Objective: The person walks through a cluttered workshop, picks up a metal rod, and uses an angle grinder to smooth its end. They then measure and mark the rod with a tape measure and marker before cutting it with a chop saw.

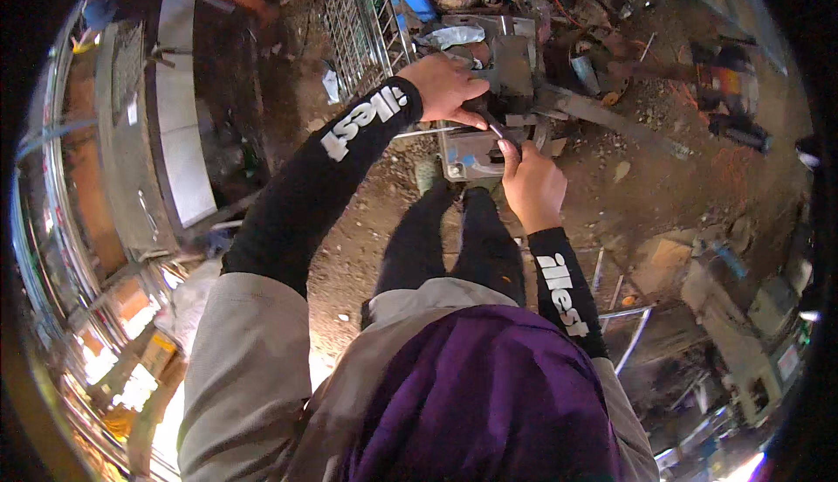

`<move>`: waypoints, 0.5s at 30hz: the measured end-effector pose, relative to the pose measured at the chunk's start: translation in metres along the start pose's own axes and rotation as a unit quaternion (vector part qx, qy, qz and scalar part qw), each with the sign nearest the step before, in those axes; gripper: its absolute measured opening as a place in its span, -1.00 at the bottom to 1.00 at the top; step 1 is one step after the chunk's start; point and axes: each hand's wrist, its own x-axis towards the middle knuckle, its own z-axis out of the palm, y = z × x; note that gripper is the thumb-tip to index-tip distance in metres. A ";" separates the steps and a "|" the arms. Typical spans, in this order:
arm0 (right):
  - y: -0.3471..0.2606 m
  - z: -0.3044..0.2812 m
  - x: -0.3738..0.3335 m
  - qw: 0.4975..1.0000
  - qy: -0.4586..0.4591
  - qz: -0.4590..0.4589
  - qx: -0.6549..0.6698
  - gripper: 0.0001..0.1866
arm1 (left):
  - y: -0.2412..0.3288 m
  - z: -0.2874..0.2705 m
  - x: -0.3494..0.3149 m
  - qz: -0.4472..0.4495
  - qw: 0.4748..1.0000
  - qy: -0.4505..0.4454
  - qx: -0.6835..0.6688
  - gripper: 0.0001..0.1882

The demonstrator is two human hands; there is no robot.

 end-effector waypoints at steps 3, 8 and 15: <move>-0.008 -0.001 0.000 0.998 0.009 0.051 0.028 -0.44 | -0.003 0.002 -0.027 -0.052 0.949 0.251 -0.187 -0.08; -0.018 0.008 -0.009 0.996 0.030 0.070 0.048 -0.45 | -0.009 0.157 -0.101 -0.402 0.860 -0.029 -0.314 -0.33; -0.071 0.059 -0.058 0.870 -0.040 0.165 0.462 -0.68 | 0.002 0.189 -0.105 -0.305 0.903 0.110 -0.282 -0.56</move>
